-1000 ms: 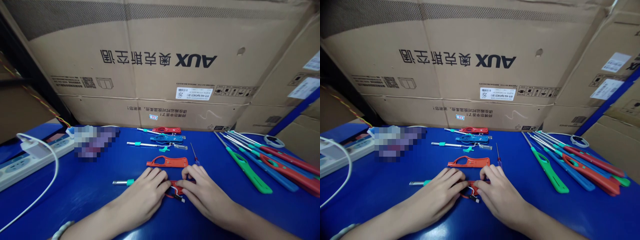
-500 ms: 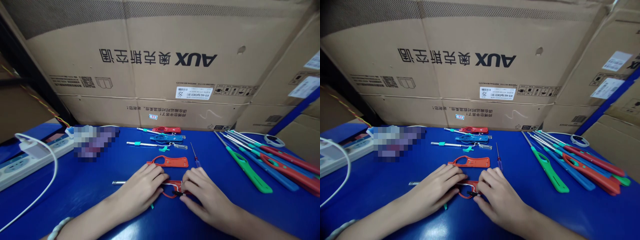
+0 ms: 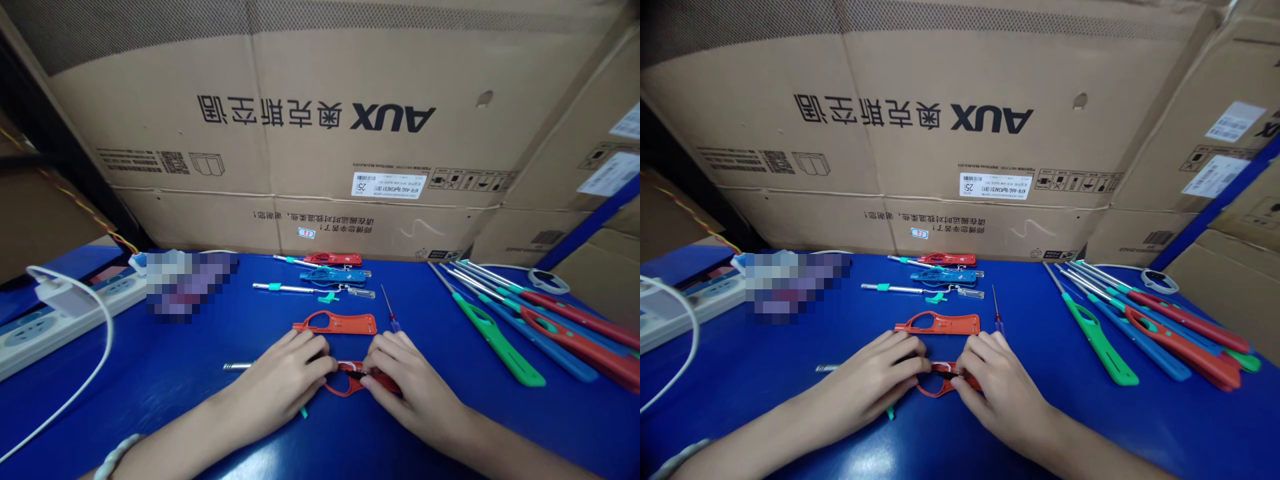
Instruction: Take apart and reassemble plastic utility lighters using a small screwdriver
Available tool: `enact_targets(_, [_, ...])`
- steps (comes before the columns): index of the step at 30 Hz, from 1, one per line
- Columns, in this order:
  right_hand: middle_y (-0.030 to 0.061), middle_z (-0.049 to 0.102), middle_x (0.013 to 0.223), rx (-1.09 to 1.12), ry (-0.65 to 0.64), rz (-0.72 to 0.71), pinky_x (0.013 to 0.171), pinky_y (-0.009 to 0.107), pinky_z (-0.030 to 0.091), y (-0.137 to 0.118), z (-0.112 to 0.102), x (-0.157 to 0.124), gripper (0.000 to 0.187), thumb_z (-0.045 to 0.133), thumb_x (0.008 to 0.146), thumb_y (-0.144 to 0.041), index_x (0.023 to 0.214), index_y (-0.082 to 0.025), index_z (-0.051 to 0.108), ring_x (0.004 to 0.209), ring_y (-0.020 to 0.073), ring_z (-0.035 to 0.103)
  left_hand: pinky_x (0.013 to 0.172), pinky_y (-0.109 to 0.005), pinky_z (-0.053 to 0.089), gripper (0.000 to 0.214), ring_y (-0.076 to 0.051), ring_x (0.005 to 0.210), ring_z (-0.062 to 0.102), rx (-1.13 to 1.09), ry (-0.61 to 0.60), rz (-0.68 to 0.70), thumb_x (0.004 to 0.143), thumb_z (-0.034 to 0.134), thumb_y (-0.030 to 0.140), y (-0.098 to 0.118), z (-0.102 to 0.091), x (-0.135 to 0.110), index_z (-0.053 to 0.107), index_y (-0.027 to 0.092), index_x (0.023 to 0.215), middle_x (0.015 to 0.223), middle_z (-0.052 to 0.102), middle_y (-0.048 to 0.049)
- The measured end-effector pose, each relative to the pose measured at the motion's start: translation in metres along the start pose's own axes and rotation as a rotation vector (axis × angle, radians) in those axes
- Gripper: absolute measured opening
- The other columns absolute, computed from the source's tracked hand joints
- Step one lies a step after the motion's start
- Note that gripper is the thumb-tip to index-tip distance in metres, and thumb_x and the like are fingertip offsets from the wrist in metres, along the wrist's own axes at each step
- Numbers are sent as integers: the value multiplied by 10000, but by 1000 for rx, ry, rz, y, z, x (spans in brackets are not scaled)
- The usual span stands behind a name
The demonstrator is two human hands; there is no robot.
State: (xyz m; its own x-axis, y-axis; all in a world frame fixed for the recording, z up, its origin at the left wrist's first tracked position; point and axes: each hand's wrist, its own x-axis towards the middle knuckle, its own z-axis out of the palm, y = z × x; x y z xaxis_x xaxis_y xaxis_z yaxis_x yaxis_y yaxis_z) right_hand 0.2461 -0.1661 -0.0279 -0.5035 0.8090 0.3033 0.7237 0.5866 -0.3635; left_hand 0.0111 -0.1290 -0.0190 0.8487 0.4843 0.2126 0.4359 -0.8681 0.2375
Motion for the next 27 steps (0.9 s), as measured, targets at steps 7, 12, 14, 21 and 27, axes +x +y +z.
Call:
enact_targets(7, [-9,602,801,-10,46,-4,743,301,374,5,3,-2,94,591,882,-165,805,-212,565,741,153,552,835,-364,422,193,-206,894,509,-19,10,-3,962,415,120,-1,2,0,572,171,1061,997,558,-63])
enact_targets(12, [-7,596,761,17,74,-10,711,300,355,4,3,-3,140,573,910,-213,771,-202,557,703,155,528,811,-346,424,185,-201,882,511,-22,27,5,958,415,122,-1,1,-1,567,180,1047,992,555,-59])
enact_targets(14, [-1,592,752,17,80,-38,705,300,355,2,2,-4,171,538,933,-239,769,-197,559,690,153,517,811,-350,423,179,-207,890,513,-11,12,-5,957,413,121,0,1,-1,556,178,1049,991,554,-60])
enact_targets(21, [-15,569,715,19,56,-17,658,279,348,0,1,-3,163,551,909,-189,747,-196,539,659,139,500,828,-338,429,147,-205,906,518,-16,16,-12,951,429,123,0,3,0,542,178,1028,984,561,-55])
enact_targets(27, [-44,543,693,95,2,105,690,273,359,2,4,1,201,599,863,-122,699,-192,505,646,117,501,818,-353,438,153,-213,894,511,-4,-7,-4,953,420,121,0,3,0,543,168,1031,979,556,-66])
